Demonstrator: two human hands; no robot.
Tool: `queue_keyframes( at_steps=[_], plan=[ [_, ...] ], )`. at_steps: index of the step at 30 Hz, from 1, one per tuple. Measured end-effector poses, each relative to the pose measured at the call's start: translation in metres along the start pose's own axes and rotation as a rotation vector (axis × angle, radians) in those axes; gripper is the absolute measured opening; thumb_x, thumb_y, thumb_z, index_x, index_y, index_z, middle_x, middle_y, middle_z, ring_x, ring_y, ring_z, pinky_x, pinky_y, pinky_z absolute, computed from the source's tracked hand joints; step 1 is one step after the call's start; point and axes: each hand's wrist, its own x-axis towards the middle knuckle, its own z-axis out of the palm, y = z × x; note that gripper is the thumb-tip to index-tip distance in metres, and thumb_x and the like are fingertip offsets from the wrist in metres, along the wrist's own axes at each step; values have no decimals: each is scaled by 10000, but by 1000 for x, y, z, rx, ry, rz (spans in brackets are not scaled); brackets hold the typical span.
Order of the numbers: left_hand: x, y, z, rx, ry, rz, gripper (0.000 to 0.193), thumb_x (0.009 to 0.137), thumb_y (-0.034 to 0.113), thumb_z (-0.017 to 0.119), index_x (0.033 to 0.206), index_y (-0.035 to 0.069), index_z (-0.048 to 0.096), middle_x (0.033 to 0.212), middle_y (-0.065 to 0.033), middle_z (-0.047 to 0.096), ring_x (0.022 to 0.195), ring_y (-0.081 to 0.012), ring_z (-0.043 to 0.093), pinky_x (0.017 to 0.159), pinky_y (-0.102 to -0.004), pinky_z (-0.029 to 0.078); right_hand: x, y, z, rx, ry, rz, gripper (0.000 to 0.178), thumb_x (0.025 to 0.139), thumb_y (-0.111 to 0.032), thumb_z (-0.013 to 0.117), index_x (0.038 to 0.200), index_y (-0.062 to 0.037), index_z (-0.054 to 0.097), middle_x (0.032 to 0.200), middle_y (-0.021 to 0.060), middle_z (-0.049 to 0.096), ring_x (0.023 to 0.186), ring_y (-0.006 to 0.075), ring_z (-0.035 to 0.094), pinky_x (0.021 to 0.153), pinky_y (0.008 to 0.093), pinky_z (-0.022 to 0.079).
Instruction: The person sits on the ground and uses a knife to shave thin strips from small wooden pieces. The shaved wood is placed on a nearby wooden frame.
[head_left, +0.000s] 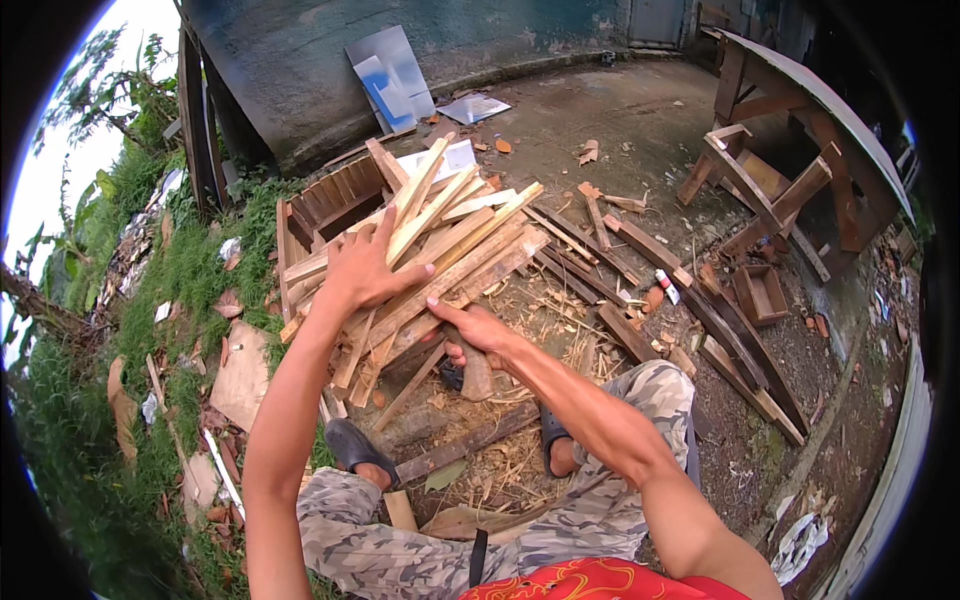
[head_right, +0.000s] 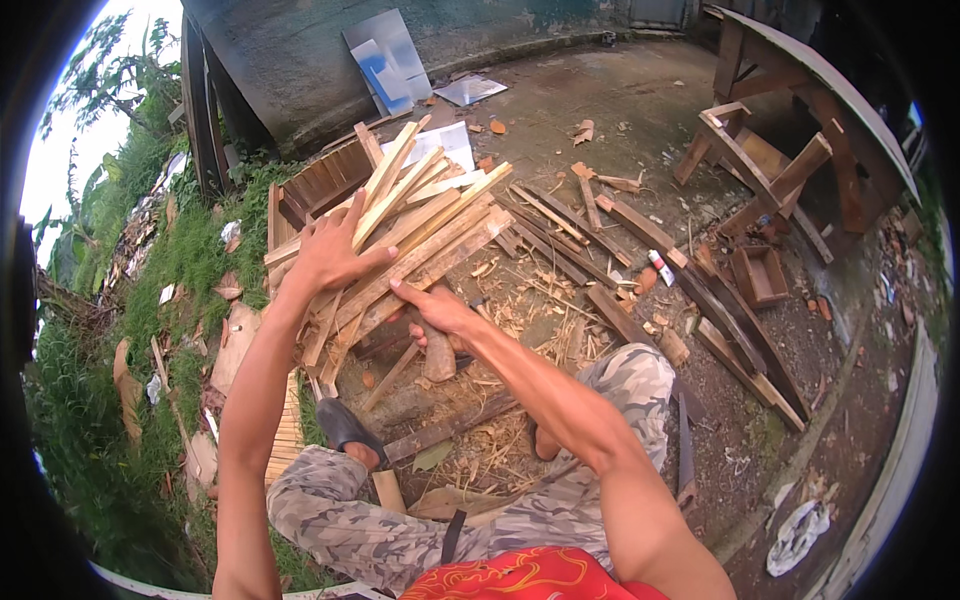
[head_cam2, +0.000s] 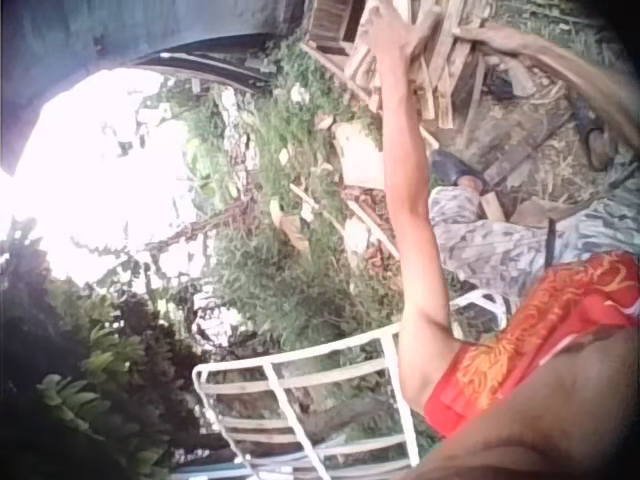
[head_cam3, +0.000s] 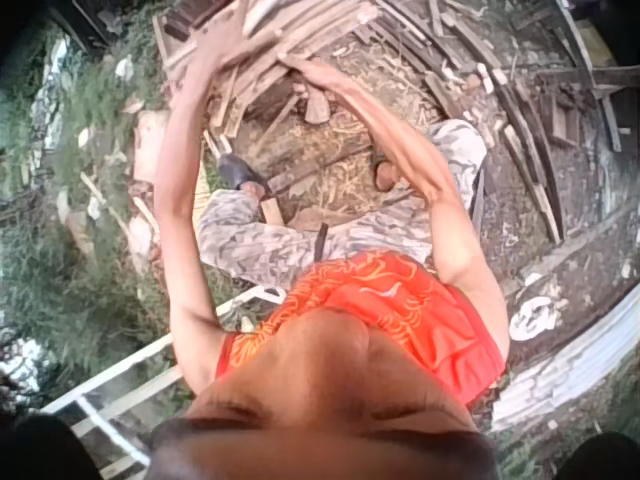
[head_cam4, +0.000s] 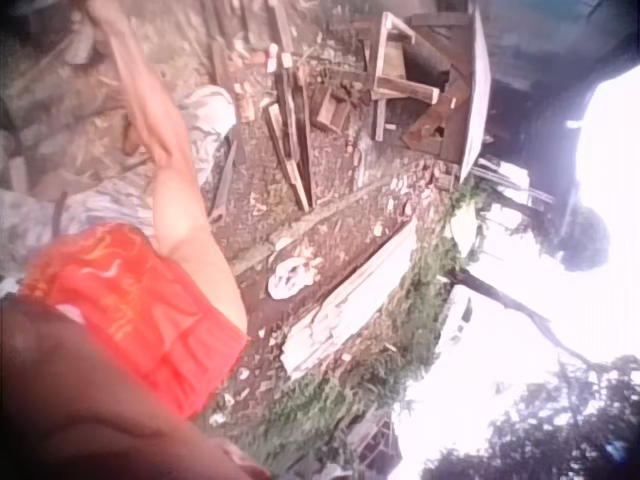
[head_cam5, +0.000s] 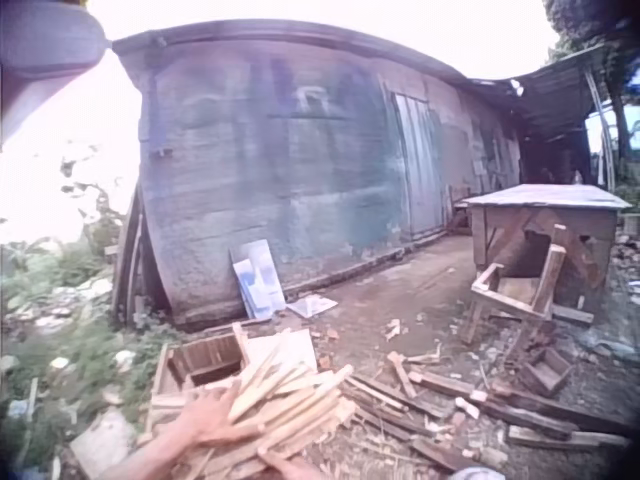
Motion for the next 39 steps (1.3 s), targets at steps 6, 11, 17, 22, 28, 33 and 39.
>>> queue_keyframes(
  at_steps=[6, 11, 17, 22, 28, 33, 39],
  plan=[
    [-3, 109, 24, -118, 16, 47, 1226, 727, 851, 526, 1588, 74, 133, 1463, -307, 413, 1375, -440, 397, 1144, -606, 206, -88, 8, -81, -61, 125, 1, 606, 975, -537, 568, 926, 64, 631, 506, 10, 470, 432, 98, 449, 393, 265, 383],
    [33, 178, 73, -253, 17, 120, 1253, 699, 855, 531, 1586, 61, 141, 1470, -316, 397, 1367, -423, 424, 1138, -629, 197, -108, 26, -163, -32, 208, 47, 595, 996, -513, 545, 950, 74, 636, 473, 11, 423, 416, 109, 431, 396, 282, 368],
    [93, 221, 149, -373, -92, 16, 1203, 753, 822, 518, 1595, 77, 91, 1520, -309, 315, 1426, -436, 307, 1150, -652, 128, -71, 35, -272, -111, 159, 195, 542, 1011, -486, 527, 976, 46, 622, 460, 11, 399, 414, 119, 424, 403, 295, 379],
    [124, 238, 227, -576, -59, -217, 1191, 785, 796, 522, 1592, 62, 47, 1526, -331, 282, 1422, -452, 294, 1147, -643, 142, -22, 16, -341, -356, 171, 418, 510, 965, -516, 596, 858, -18, 610, 466, 17, 434, 422, 134, 449, 422, 315, 385],
    [159, 262, 298, -934, -86, -576, 1222, 799, 852, 453, 1584, 84, -82, 1566, -326, 202, 1424, -462, 278, 1149, -615, 154, 54, -41, -389, -795, 48, 769, 667, 884, -620, 647, 901, 46, 687, 466, -2, 449, 409, 102, 433, 434, 311, 346],
    [175, 280, 336, -1093, -69, -712, 1171, 826, 832, 439, 1584, 114, -93, 1582, -304, 180, 1454, -462, 231, 1172, -604, 164, 95, -55, -393, -1034, -50, 798, 631, 880, -603, 667, 817, 23, 721, 515, 10, 499, 428, 99, 432, 419, 295, 370],
    [178, 278, 373, -1283, -35, -687, 1123, 852, 759, 502, 1587, 90, -20, 1608, -250, 178, 1457, -424, 260, 1175, -514, 269, 115, -28, -390, -1262, 55, 748, 732, 789, -713, 685, 804, 17, 742, 601, 57, 602, 525, 155, 547, 501, 348, 451]
  ],
)
